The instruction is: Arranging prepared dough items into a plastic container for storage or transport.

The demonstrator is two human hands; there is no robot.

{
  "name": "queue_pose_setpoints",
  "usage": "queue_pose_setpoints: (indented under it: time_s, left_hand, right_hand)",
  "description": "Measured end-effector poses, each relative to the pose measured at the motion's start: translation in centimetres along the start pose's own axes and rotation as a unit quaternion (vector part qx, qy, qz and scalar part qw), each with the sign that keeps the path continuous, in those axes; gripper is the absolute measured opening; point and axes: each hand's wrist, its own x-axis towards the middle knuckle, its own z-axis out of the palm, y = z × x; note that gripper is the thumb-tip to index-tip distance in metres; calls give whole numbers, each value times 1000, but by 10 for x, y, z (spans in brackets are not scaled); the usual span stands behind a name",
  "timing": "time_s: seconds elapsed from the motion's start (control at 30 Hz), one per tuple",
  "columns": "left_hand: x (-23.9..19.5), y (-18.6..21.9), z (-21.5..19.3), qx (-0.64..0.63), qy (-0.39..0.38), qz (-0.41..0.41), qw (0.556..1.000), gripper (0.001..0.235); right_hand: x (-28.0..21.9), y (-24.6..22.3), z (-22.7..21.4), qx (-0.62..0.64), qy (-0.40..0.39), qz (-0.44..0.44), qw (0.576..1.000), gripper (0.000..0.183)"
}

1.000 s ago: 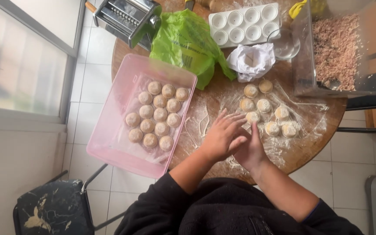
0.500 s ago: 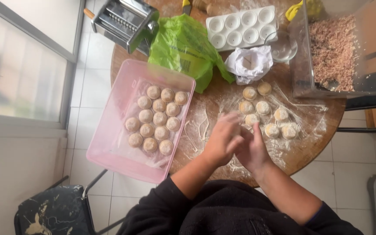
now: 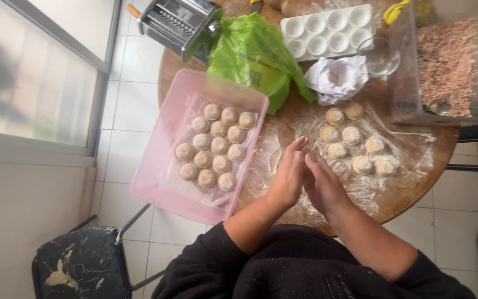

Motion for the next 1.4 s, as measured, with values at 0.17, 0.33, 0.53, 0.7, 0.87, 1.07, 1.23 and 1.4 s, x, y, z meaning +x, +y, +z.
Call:
queue_pose_setpoints:
  time_s: [0.17,0.33,0.53,0.7,0.87,1.07,1.23,1.4]
  left_hand:
    - [-11,33,-46,108,37,127,985,57]
    - [-12,44,-141,-66,90,136,984,58]
    - [-34,46,-227,-106,190,123,968,57]
    - [-41,47,-268,-128,184,87,971,49]
    - [-41,48,-285,-95,169,73,978,45]
    - [-37,43,-285,-87,141,68,984,42]
    - [-32,45,-283,-87,122,69,986,41]
    - [-28,56,-273,-70,117,76,988,42]
  right_hand:
    - [6,-43,88,36,-12,5,999,38]
    - [27,-56,150,-83,-52,61,993,34]
    - [83,22,207,-284,-234,94,925,32]
    - [111,97,229,-586,-411,83,694,27]
    - [112,145,225,-684,-421,140,579,32]
    - [104,161,215,-717,-418,167,532,33]
    - [81,122,238,-782,-353,100,504,36]
    - [90,95,225,-774,-234,70,584,28]
